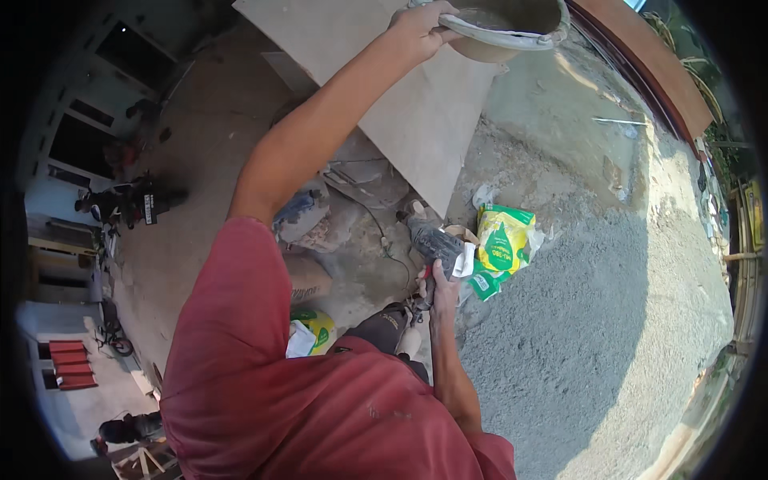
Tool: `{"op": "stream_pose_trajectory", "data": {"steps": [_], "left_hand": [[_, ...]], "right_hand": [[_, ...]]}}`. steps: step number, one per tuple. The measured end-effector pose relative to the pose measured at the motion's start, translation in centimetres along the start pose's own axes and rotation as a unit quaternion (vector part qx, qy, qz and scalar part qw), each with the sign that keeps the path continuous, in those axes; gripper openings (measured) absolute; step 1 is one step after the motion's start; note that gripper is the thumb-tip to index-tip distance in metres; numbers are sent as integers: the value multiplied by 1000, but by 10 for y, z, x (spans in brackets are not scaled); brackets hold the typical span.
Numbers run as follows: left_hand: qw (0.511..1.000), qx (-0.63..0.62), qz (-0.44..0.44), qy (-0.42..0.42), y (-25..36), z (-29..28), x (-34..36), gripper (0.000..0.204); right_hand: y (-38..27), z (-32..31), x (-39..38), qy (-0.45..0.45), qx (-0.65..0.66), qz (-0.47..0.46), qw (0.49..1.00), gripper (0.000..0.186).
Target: Preparing and mixing cement mortar using a power drill mixer.
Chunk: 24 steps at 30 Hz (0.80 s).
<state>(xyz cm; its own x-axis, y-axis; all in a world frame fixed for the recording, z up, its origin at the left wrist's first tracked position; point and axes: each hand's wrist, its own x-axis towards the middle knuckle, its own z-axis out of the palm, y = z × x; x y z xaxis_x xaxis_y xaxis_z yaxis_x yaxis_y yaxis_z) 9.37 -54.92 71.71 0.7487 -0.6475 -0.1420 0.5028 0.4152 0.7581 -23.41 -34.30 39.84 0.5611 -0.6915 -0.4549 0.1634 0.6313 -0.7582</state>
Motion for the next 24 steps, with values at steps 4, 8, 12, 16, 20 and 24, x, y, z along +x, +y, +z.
{"op": "stream_pose_trajectory", "data": {"steps": [4, 8, 12, 16, 20, 24], "left_hand": [[999, -25, 22, -28, 77, -115, -134, 31], [993, -6, 118, 28, 119, -239, -281, 15], [968, -29, 157, 194, 132, -357, -398, 31], [916, -45, 170, 360, 117, -462, -479, 41], [888, -60, 223, 398, 82, -541, -535, 47], [851, -118, 196, 473, 51, -603, -581, 43]], "right_hand": [[25, -12, -16, 12, 20, -14, 1000, 37], [47, -16, -34, 14, 39, 21, 999, 47], [68, 3, -41, 5, 106, 16, 994, 46], [93, 41, -35, -54, 161, 52, 984, 54], [129, 96, -2, -39, 213, 85, 973, 57], [168, 158, 69, -30, 301, 93, 949, 57]]}}
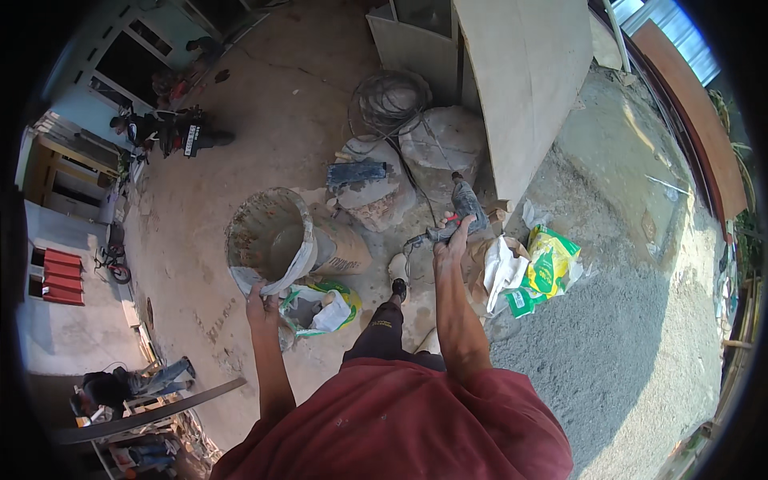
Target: Preparing and mixing cement mortar using a power drill mixer.
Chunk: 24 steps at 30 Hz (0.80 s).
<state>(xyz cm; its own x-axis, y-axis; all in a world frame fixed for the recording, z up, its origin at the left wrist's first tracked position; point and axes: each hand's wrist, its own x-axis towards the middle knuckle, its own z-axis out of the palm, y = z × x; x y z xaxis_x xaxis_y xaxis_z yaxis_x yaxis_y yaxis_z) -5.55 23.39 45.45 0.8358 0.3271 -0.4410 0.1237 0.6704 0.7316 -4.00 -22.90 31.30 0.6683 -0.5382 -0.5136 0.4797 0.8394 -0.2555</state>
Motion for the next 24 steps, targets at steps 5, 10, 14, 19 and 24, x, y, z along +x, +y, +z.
{"op": "stream_pose_trajectory", "data": {"steps": [5, 10, 14, 19, 24], "left_hand": [[994, 43, -18, 95, -5, -39, 21, 42], [993, 92, 0, 76, -16, -21, 45, 39], [991, 108, -46, 64, -26, -10, 86, 53], [973, 224, -50, 18, -44, -2, 115, 55], [983, 82, -120, 109, -64, 22, 120, 47]], "right_hand": [[49, 16, 127, -8, 68, 3, 998, 59], [83, 6, 237, -13, 94, -14, 995, 70], [107, -6, 295, -4, 131, 6, 991, 70], [126, -21, 335, 31, 78, -9, 996, 70], [135, -47, 349, -31, -105, -14, 994, 76]]}}
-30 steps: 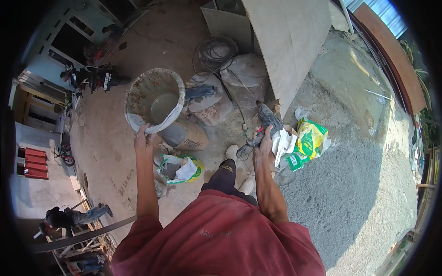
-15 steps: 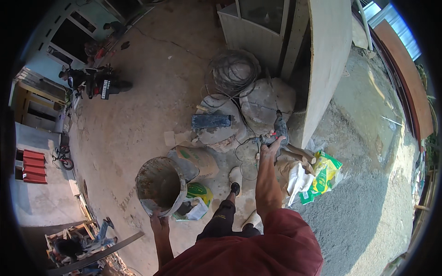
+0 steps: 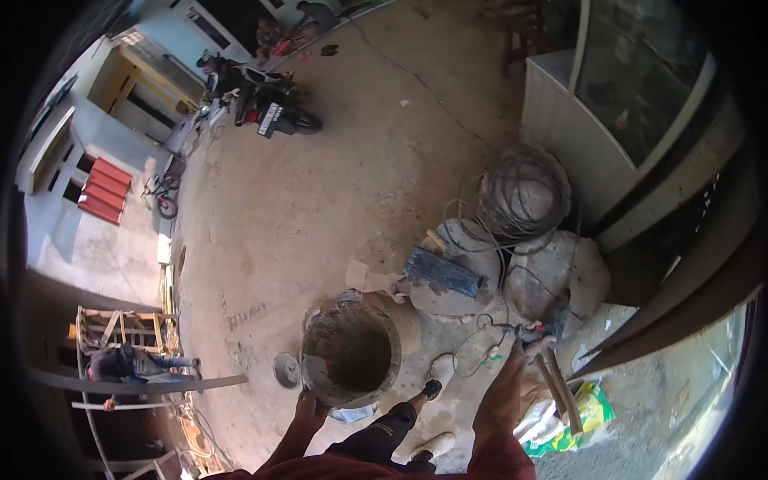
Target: Preparing and mixing cement mortar using a power drill mixer.
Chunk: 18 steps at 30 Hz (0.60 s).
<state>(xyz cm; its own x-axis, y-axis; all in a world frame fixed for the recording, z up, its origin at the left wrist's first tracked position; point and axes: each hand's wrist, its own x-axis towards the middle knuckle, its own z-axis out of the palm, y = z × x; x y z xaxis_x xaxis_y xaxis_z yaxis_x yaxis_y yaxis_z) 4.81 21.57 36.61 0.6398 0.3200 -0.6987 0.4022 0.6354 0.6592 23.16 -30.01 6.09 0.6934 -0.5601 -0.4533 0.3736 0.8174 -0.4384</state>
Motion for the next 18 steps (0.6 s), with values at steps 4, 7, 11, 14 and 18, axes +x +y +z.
{"op": "stream_pose_trajectory", "data": {"steps": [4, 7, 11, 14, 18], "left_hand": [[999, -42, 26, -22, -15, 18, 0, 42], [997, -57, 40, -23, -23, 20, -10, 38], [996, -62, 66, -2, -30, 14, -43, 34], [991, -87, 95, 23, -39, 4, -85, 32], [978, -130, 156, 42, -63, -36, -160, 30]], "right_hand": [[-3, -33, 23, 46, -91, 54, 993, 77], [-5, -48, 41, 54, -102, 92, 989, 81], [-14, -30, 49, 153, -219, 107, 958, 79], [-29, -10, 20, 299, -300, 116, 898, 80], [-57, -18, -81, 280, -450, 151, 834, 80]]}}
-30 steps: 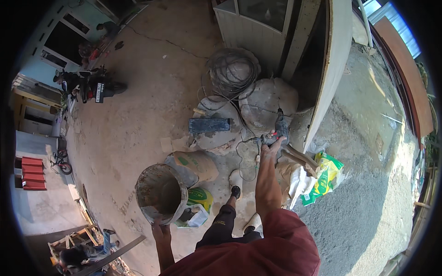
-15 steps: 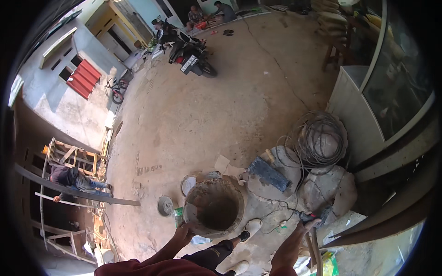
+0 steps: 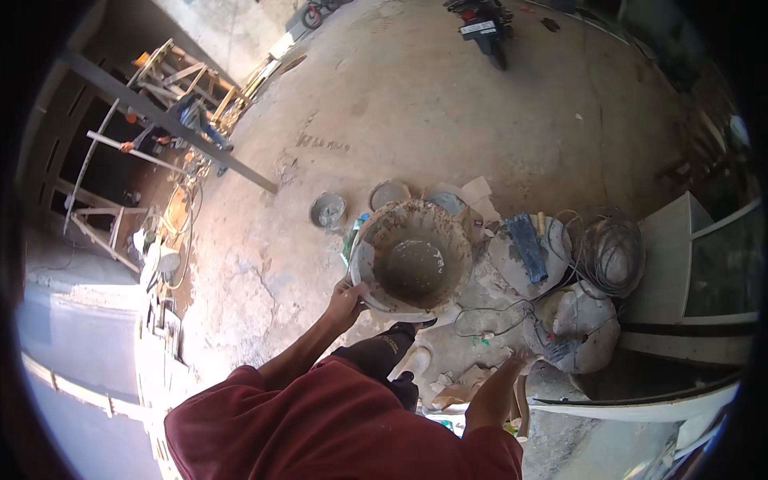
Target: Preparing and mixing cement mortar using a power drill mixer.
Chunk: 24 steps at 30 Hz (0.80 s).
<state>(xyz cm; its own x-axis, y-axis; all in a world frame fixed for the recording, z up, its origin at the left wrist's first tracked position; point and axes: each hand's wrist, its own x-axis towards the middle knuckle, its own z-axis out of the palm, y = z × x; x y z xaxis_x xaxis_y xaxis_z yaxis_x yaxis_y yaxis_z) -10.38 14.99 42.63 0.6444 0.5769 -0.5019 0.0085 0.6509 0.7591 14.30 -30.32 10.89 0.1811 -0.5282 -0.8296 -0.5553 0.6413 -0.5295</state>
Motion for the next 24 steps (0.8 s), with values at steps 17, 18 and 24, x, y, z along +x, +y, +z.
{"op": "stream_pose_trajectory", "data": {"steps": [17, 18, 24], "left_hand": [[854, -266, 259, 363, 29, -333, -245, 27], [842, -266, 278, 379, 33, -355, -253, 28], [770, -301, 318, 464, 55, -475, -307, 29]], "right_hand": [[198, -72, -139, -291, -691, -132, 648, 60], [213, -50, -148, -305, -703, -161, 621, 59], [355, 67, -281, -440, -723, -356, 397, 50]]}}
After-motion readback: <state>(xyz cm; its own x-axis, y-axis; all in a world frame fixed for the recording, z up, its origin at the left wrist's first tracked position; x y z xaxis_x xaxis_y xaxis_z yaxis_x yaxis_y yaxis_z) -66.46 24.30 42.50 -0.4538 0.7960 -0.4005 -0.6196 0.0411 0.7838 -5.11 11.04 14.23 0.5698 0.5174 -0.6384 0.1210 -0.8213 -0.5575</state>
